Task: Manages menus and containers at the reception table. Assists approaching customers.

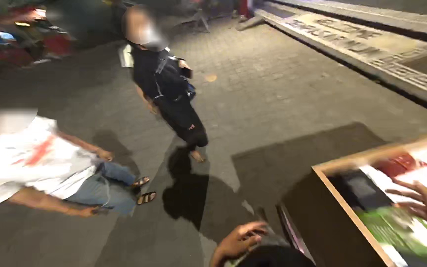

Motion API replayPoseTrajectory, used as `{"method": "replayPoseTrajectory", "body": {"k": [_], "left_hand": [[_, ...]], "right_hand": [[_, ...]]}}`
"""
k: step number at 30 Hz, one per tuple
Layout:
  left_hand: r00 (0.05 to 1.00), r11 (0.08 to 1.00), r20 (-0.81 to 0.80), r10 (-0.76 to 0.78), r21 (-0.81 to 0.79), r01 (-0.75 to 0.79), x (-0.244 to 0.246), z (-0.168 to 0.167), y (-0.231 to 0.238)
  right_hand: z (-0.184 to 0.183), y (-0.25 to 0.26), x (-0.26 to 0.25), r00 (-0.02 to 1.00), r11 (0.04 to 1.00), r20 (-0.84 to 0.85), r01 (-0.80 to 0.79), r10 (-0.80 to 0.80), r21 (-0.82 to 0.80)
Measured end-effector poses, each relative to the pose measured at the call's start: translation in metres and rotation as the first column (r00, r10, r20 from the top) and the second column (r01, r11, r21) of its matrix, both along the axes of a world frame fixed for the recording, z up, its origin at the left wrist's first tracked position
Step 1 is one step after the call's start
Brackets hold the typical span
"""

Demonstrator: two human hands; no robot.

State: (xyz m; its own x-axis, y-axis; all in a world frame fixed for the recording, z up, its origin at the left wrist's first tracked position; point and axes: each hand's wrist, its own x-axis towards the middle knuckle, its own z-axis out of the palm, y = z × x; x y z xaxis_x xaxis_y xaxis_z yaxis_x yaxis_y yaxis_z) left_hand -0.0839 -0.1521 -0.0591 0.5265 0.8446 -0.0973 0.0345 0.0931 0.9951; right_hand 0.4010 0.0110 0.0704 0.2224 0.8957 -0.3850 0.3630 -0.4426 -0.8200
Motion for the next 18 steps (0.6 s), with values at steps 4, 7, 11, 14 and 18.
{"method": "replayPoseTrajectory", "body": {"k": [4,7,11,14,18], "left_hand": [[0.996,0.960,-0.060,0.073,-0.268,-0.086,-0.012,-0.023,-0.082],[0.978,0.900,-0.106,0.179,-0.384,-0.206,-0.017,-0.047,-0.117],[0.949,0.840,-0.101,0.299,-0.443,-0.312,-0.011,-0.058,-0.148],[0.941,0.889,-0.065,0.331,-0.312,-0.335,0.004,-0.059,-0.127],[0.941,0.941,-0.050,0.335,-0.037,-0.337,0.067,-0.014,-0.053]], "right_hand": [[0.006,-0.037,0.016,0.977,0.973,-0.076,0.207,-0.200,0.100],[0.018,-0.067,0.037,0.975,0.965,-0.122,0.205,-0.187,0.162],[-0.042,-0.124,0.090,0.940,0.926,-0.071,0.341,-0.334,0.164],[-0.101,-0.159,0.114,0.880,0.883,0.073,0.467,-0.469,0.040],[-0.162,-0.192,0.118,0.819,0.820,0.142,0.569,-0.556,-0.066]]}}
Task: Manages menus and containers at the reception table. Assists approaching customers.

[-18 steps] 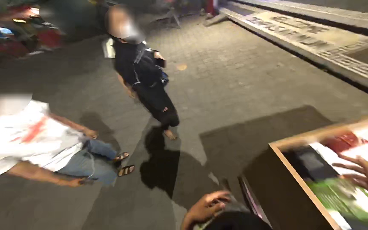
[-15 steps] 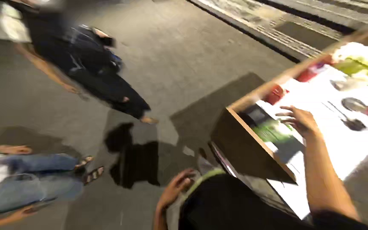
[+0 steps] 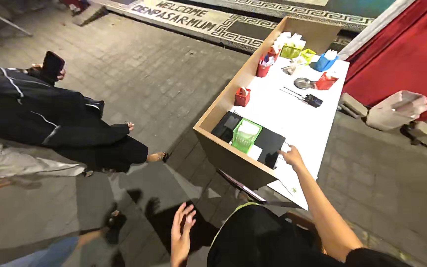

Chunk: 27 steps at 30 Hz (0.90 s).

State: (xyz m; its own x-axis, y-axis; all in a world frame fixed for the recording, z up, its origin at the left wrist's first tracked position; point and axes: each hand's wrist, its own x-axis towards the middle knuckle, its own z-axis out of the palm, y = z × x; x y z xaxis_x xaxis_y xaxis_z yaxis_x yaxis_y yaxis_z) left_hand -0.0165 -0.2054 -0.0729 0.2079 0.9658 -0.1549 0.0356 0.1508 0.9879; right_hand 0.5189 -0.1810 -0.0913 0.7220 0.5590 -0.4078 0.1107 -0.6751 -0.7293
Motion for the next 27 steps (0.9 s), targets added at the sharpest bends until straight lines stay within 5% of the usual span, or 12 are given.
{"method": "replayPoseTrajectory", "body": {"k": [4,7,10,12,16,19,23,27], "left_hand": [[0.991,0.948,-0.069,-0.112,0.293,0.127,0.108,0.076,0.081],[0.979,0.894,-0.107,-0.175,0.399,0.204,0.194,0.102,0.133],[0.965,0.883,-0.222,-0.139,0.414,0.223,0.263,0.092,0.169],[0.919,0.889,-0.378,-0.115,0.373,0.265,0.291,0.083,0.188],[0.779,0.911,-0.610,-0.143,0.226,0.344,0.316,0.065,0.210],[0.735,0.922,-0.647,-0.203,0.126,0.366,0.324,0.063,0.219],[0.680,0.905,-0.662,-0.315,0.007,0.425,0.328,0.066,0.234],[0.662,0.875,-0.624,-0.416,-0.076,0.478,0.330,0.051,0.255]], "right_hand": [[0.016,0.008,-0.011,0.997,0.993,0.073,0.012,-0.021,0.117],[0.084,0.047,-0.001,0.972,0.918,-0.049,-0.200,0.230,0.343],[0.173,0.085,0.021,0.847,0.530,0.092,-0.409,0.524,0.743],[0.232,0.099,0.032,0.822,0.306,0.312,-0.487,0.476,0.818],[0.298,0.095,0.054,0.834,0.161,0.423,-0.500,0.354,0.851],[0.250,0.090,0.076,0.906,0.309,0.300,-0.390,0.300,0.868],[0.104,0.059,0.069,0.989,0.817,0.036,-0.138,0.143,0.560],[0.022,0.023,0.015,0.921,0.909,-0.309,-0.098,0.237,0.405]]}}
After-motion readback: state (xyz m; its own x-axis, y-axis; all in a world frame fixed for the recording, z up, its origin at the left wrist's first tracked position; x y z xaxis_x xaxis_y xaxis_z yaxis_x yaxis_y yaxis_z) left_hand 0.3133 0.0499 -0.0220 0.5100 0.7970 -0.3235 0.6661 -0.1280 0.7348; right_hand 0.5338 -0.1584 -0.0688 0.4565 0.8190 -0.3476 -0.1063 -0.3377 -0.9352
